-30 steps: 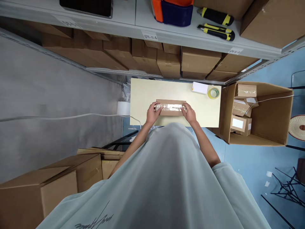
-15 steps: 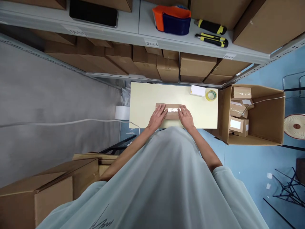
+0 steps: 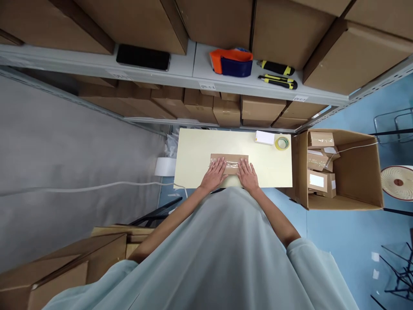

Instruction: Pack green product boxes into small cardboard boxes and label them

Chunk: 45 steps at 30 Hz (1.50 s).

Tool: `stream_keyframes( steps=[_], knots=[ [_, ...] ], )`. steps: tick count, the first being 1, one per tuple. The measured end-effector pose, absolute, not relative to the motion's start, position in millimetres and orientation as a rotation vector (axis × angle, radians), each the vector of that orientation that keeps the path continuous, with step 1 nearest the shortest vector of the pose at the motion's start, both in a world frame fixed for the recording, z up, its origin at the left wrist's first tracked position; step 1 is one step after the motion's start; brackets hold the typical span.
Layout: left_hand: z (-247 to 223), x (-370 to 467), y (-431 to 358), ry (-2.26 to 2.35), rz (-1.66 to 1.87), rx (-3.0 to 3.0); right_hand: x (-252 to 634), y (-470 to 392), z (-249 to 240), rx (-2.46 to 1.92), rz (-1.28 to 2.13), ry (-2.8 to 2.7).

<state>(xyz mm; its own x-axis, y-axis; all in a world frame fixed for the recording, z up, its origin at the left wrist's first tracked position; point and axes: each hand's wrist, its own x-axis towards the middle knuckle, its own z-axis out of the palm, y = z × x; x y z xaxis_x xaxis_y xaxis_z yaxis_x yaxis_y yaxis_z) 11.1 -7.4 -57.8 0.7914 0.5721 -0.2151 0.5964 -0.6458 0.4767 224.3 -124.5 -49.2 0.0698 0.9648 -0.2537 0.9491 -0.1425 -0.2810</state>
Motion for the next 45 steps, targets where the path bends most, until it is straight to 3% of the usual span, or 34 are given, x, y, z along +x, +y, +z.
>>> stream_keyframes(
  steps=[7,11,17,21,29,37,45],
  knots=[
    [-43.9,12.4,5.8,0.947,0.092,2.328,228.3,-114.7,-33.1,-2.171,0.535,-2.005],
    [-8.7,34.9,42.5,0.982,0.319,2.274,246.4,-81.5,-6.2,-2.045,0.359,-1.980],
    [76.3,106.4,148.4,1.100,0.896,2.157,305.6,40.9,89.4,-1.868,0.085,-1.850],
    [106.1,154.2,232.5,1.205,1.066,2.027,345.3,144.1,142.5,-1.773,-0.031,-1.872],
    [107.4,189.3,297.6,1.282,1.043,1.940,371.6,265.5,136.4,-2.006,0.077,-1.844],
    [98.1,161.2,263.6,1.247,1.067,1.824,360.4,232.3,140.5,-1.951,0.105,-1.798],
    [98.3,70.9,126.3,1.061,1.182,1.746,307.2,49.3,112.9,-1.870,0.118,-1.913]
  ],
)
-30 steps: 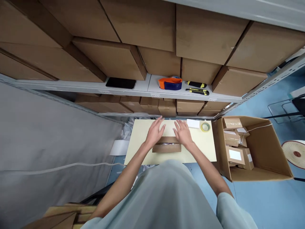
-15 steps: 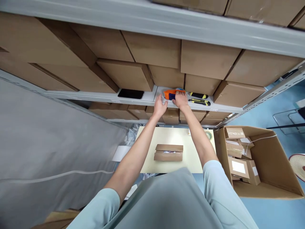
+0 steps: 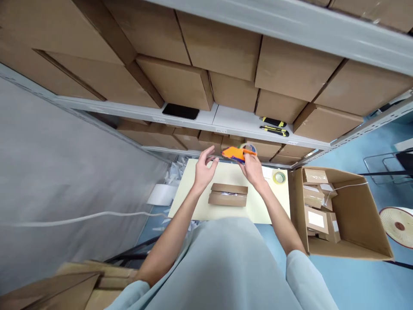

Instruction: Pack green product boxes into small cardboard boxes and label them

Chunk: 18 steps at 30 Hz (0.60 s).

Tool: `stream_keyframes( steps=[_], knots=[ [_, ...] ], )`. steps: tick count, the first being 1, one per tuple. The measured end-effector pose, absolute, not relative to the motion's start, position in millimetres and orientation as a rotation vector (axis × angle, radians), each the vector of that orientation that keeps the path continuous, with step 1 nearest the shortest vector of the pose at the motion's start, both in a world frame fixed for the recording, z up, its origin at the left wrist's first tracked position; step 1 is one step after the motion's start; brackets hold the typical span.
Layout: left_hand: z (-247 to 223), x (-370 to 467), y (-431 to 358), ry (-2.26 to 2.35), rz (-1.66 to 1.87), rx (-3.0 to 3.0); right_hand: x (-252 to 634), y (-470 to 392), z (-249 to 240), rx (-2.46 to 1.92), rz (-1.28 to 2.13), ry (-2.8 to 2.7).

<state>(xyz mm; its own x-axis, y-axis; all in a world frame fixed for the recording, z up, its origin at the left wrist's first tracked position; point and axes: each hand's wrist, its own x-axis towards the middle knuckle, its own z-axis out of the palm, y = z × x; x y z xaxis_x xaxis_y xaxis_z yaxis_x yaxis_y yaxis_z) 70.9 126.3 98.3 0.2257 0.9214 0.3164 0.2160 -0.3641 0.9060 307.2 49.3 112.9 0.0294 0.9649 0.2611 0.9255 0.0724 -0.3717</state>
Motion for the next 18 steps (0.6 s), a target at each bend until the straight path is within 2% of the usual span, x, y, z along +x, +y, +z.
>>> stream_keyframes(
  steps=[7,18],
  knots=[
    [100.7,19.3,26.4,1.047,1.052,1.890,257.4,-73.5,79.2,-1.818,0.219,-1.946],
    [109.8,-14.0,-14.8,0.908,0.932,2.041,227.2,-130.0,80.6,-1.845,0.271,-1.913]
  ],
)
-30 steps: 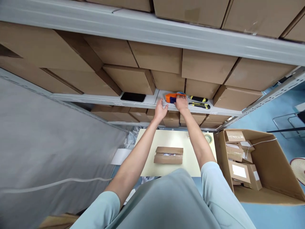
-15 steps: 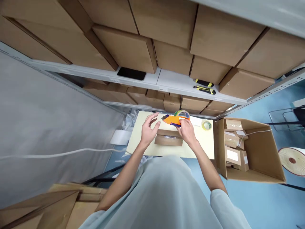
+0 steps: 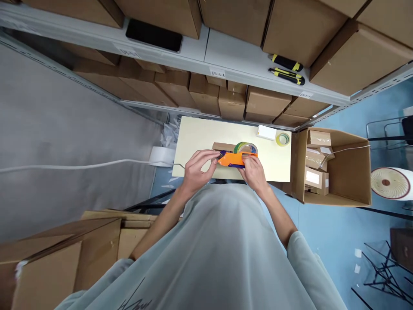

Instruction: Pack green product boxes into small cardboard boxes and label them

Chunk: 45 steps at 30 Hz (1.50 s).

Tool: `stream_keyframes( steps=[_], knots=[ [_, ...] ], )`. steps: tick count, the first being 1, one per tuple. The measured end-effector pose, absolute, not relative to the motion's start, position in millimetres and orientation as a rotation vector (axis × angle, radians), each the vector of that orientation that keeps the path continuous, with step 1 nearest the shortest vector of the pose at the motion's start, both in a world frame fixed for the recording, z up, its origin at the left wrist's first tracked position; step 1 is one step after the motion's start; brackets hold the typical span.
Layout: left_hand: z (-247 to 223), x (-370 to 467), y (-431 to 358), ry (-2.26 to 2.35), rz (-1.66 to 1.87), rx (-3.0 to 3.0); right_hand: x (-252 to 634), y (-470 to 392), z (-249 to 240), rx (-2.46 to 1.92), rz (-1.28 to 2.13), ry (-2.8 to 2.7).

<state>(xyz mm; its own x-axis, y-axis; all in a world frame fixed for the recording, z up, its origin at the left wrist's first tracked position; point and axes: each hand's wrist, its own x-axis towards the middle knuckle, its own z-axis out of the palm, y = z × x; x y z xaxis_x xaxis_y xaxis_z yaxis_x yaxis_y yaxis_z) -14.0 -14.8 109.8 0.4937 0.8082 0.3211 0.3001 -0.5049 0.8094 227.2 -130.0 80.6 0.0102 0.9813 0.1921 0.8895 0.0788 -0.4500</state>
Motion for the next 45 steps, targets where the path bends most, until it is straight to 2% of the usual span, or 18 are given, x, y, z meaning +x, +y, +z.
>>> stream_keyframes(
  steps=[14,28,45],
  knots=[
    [112.1,-40.1,-7.2,0.707,0.844,2.090,209.1,-140.1,79.5,-1.792,0.196,-1.933],
    [94.1,-52.1,-7.9,0.798,0.705,2.111,190.5,-140.5,82.6,-1.849,0.457,-1.900],
    [100.4,-47.9,1.2,0.874,0.769,1.781,206.0,-138.2,78.5,-1.789,0.532,-1.872]
  ],
)
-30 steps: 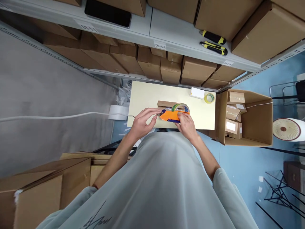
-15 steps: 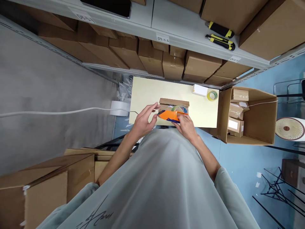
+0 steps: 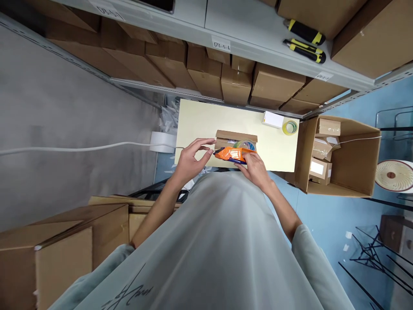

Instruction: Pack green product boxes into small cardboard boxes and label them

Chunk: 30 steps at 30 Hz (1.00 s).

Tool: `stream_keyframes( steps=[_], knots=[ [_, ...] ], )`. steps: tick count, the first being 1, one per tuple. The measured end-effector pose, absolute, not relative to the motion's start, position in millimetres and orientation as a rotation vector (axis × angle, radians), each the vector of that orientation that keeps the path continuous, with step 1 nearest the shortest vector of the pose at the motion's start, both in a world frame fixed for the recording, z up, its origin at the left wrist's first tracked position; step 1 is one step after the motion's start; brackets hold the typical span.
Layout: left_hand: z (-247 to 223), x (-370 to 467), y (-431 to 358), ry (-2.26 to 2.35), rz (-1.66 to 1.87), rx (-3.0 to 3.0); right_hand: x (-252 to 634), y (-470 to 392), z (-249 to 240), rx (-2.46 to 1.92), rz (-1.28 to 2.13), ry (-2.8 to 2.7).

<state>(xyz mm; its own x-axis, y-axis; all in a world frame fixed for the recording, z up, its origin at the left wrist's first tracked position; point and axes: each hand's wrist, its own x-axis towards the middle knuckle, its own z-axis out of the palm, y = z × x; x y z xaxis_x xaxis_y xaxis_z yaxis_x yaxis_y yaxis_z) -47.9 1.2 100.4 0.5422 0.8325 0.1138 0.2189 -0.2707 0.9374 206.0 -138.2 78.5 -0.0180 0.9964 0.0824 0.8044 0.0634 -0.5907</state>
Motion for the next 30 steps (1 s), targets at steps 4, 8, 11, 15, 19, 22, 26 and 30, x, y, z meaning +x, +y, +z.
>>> stream_keyframes(
  steps=[4,8,11,15,19,22,26,30],
  knots=[
    [107.7,-48.2,3.5,0.815,0.706,1.809,208.9,-138.1,84.5,-1.767,0.511,-1.903],
    [111.9,-46.4,4.1,0.766,0.733,1.844,211.9,-139.0,91.9,-1.746,0.506,-1.928],
    [113.9,-44.5,4.1,0.755,0.734,1.864,213.8,-139.4,97.0,-1.738,0.516,-1.939],
    [116.0,-43.4,3.2,0.752,0.676,1.860,215.4,-139.3,101.4,-1.760,0.572,-1.931],
    [114.9,-42.7,1.0,0.769,0.625,1.843,216.5,-138.6,102.6,-1.769,0.624,-1.919],
    [112.6,-41.5,-0.4,0.772,0.611,1.821,217.4,-138.2,102.5,-1.765,0.615,-1.923],
    [113.1,-40.0,-1.2,0.769,0.616,1.796,219.0,-138.9,101.6,-1.742,0.606,-1.933],
    [118.4,-40.4,-1.8,0.776,0.669,1.784,220.6,-140.8,100.7,-1.748,0.622,-1.925]
  ],
)
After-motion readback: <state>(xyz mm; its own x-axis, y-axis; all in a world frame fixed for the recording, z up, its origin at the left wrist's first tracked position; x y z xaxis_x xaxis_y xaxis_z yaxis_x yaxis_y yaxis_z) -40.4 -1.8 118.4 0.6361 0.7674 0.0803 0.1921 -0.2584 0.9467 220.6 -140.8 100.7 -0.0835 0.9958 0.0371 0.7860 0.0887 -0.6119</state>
